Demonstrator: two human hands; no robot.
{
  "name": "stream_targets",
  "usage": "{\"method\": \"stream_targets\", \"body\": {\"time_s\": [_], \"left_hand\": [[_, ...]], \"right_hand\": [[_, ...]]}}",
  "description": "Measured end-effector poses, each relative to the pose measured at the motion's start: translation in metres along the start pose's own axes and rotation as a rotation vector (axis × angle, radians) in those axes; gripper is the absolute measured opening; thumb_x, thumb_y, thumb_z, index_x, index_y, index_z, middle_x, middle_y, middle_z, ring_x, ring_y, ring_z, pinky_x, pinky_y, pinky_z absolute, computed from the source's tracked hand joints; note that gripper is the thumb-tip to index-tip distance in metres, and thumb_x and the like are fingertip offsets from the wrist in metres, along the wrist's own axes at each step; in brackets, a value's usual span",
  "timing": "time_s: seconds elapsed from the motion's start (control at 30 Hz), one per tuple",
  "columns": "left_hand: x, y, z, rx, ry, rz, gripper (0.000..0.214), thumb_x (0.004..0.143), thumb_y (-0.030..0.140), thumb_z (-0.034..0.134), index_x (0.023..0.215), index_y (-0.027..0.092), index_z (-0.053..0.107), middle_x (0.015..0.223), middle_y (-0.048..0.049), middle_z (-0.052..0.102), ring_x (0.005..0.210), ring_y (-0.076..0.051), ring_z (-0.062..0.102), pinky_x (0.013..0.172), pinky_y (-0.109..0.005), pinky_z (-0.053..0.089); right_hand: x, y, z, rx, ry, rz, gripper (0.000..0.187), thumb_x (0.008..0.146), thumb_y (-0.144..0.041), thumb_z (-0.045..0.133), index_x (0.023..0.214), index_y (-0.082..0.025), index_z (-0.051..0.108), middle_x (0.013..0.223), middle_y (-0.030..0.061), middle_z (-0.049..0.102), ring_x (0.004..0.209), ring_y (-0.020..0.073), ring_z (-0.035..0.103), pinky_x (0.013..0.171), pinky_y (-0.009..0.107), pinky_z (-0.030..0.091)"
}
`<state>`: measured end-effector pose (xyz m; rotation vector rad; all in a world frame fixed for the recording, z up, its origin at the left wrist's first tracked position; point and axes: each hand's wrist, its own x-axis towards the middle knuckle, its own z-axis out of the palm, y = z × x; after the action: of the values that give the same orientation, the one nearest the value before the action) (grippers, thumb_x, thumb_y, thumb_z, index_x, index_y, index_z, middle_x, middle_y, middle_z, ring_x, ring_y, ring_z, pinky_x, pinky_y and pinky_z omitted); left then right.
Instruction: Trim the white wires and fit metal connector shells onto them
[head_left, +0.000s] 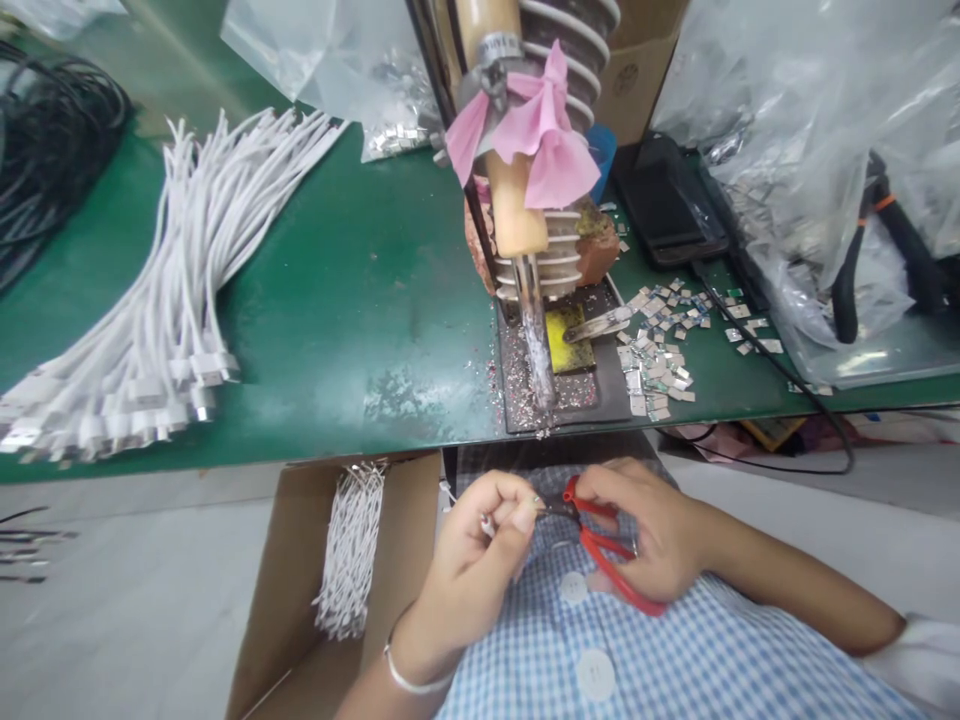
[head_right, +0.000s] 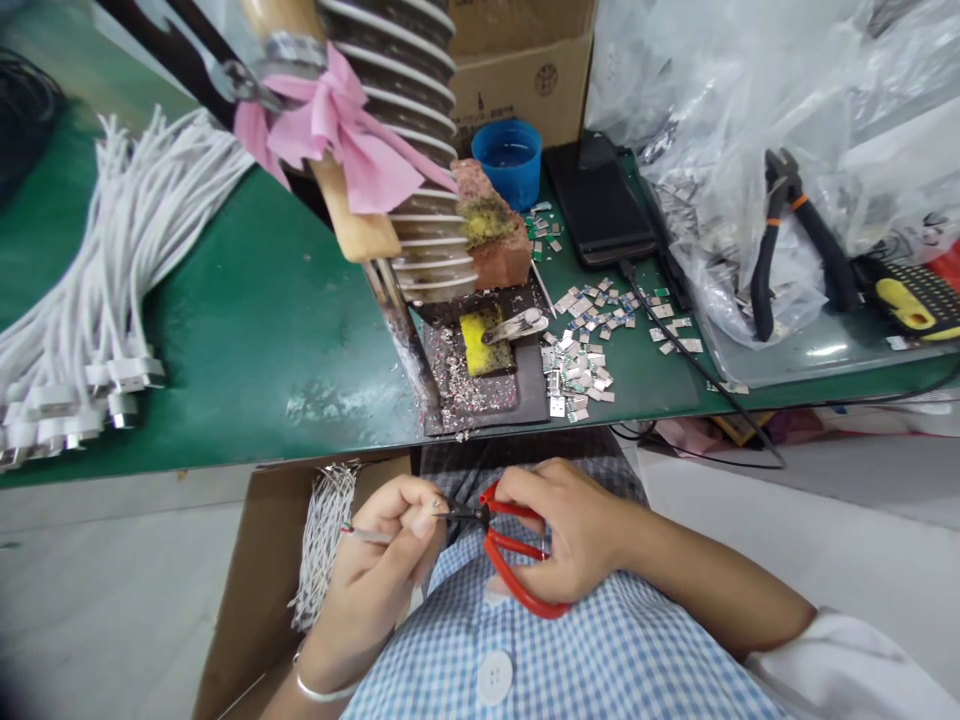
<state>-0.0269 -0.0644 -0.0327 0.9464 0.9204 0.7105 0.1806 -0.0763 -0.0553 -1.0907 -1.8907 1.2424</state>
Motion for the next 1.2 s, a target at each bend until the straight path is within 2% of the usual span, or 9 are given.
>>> {"method": "stream_targets", "body": {"time_s": [0.13, 0.27, 0.43, 0.53, 0.73, 0.83, 0.93, 1.07, 1.2], "left_hand": [[0.002, 0.001, 0.003, 0.022, 0.021, 0.008, 0.018, 0.095, 0.034, 0.054, 0.087, 0.018, 0.057, 0.052, 0.0076, 0.042, 0.046, -0.006, 0.032, 0.045, -0.017, 0.027], [0.002, 0.002, 0.004, 0.021, 0.035, 0.022, 0.019, 0.093, 0.036, 0.057, 0.087, 0.018, 0.058, 0.052, 0.0066, 0.044, 0.044, -0.007, 0.035, 0.045, -0.018, 0.03], [0.0, 0.001, 0.006, -0.003, 0.044, 0.044, 0.016, 0.093, 0.035, 0.056, 0.091, 0.019, 0.059, 0.05, 0.0072, 0.043, 0.043, -0.006, 0.035, 0.044, -0.017, 0.03], [0.0, 0.0, 0.005, 0.001, 0.044, 0.054, 0.015, 0.094, 0.034, 0.055, 0.093, 0.02, 0.059, 0.051, 0.0071, 0.044, 0.044, -0.006, 0.036, 0.045, -0.017, 0.03], [0.0, 0.0, -0.001, 0.002, 0.002, 0.048, 0.015, 0.092, 0.033, 0.059, 0.09, 0.019, 0.062, 0.062, 0.0008, 0.062, 0.056, -0.009, 0.052, 0.054, -0.019, 0.04], [0.001, 0.0, 0.001, -0.074, 0.027, 0.028, 0.017, 0.088, 0.033, 0.065, 0.084, 0.017, 0.066, 0.063, -0.0008, 0.066, 0.057, -0.01, 0.056, 0.054, -0.019, 0.043], [0.003, -0.002, 0.006, -0.156, 0.103, 0.052, 0.021, 0.083, 0.037, 0.071, 0.078, 0.017, 0.067, 0.057, -0.0001, 0.066, 0.051, -0.011, 0.058, 0.052, -0.02, 0.047], [0.006, -0.008, 0.012, -0.197, 0.144, 0.142, 0.019, 0.082, 0.037, 0.072, 0.077, 0.018, 0.069, 0.055, 0.0008, 0.066, 0.05, -0.011, 0.06, 0.051, -0.02, 0.05], [0.005, -0.016, 0.011, -0.16, 0.191, 0.184, 0.02, 0.083, 0.039, 0.07, 0.08, 0.019, 0.07, 0.056, 0.001, 0.066, 0.05, -0.011, 0.058, 0.055, -0.023, 0.052]], "right_hand": [[0.005, -0.001, 0.003, -0.012, 0.042, -0.034, 0.035, 0.074, -0.048, 0.065, 0.078, -0.022, 0.041, 0.058, -0.0092, 0.038, 0.047, 0.0074, 0.033, 0.048, 0.022, 0.025], [0.007, -0.005, 0.002, -0.057, 0.028, -0.024, 0.022, 0.078, -0.037, 0.06, 0.078, -0.022, 0.043, 0.056, -0.0088, 0.038, 0.047, 0.0081, 0.033, 0.049, 0.022, 0.028], [0.006, -0.006, 0.003, -0.127, 0.001, 0.03, 0.013, 0.079, -0.029, 0.057, 0.078, -0.021, 0.046, 0.056, -0.0067, 0.046, 0.049, 0.0089, 0.038, 0.05, 0.021, 0.028], [0.006, -0.004, 0.004, -0.206, 0.011, 0.011, 0.012, 0.079, -0.027, 0.057, 0.078, -0.021, 0.047, 0.056, -0.0054, 0.049, 0.05, 0.0101, 0.04, 0.052, 0.023, 0.029], [0.009, -0.006, 0.004, -0.264, 0.038, -0.005, 0.007, 0.08, -0.023, 0.055, 0.081, -0.02, 0.048, 0.058, -0.0035, 0.052, 0.051, 0.0117, 0.044, 0.054, 0.024, 0.032], [0.01, -0.009, 0.005, -0.1, -0.014, 0.06, 0.011, 0.078, -0.023, 0.055, 0.076, -0.021, 0.044, 0.057, -0.0058, 0.047, 0.05, 0.0093, 0.038, 0.05, 0.022, 0.028], [0.011, -0.011, 0.013, 0.258, -0.101, 0.179, 0.019, 0.076, -0.024, 0.058, 0.074, -0.022, 0.039, 0.055, -0.0085, 0.043, 0.048, 0.0064, 0.035, 0.047, 0.019, 0.026], [0.011, -0.009, 0.026, 0.713, -0.186, 0.32, 0.025, 0.073, -0.027, 0.063, 0.079, -0.021, 0.04, 0.061, -0.0085, 0.044, 0.05, 0.0048, 0.036, 0.046, 0.016, 0.03], [0.012, -0.004, 0.03, 0.873, -0.244, 0.358, 0.031, 0.07, -0.031, 0.069, 0.08, -0.019, 0.043, 0.066, -0.0069, 0.048, 0.052, 0.0044, 0.037, 0.047, 0.016, 0.031]]}}
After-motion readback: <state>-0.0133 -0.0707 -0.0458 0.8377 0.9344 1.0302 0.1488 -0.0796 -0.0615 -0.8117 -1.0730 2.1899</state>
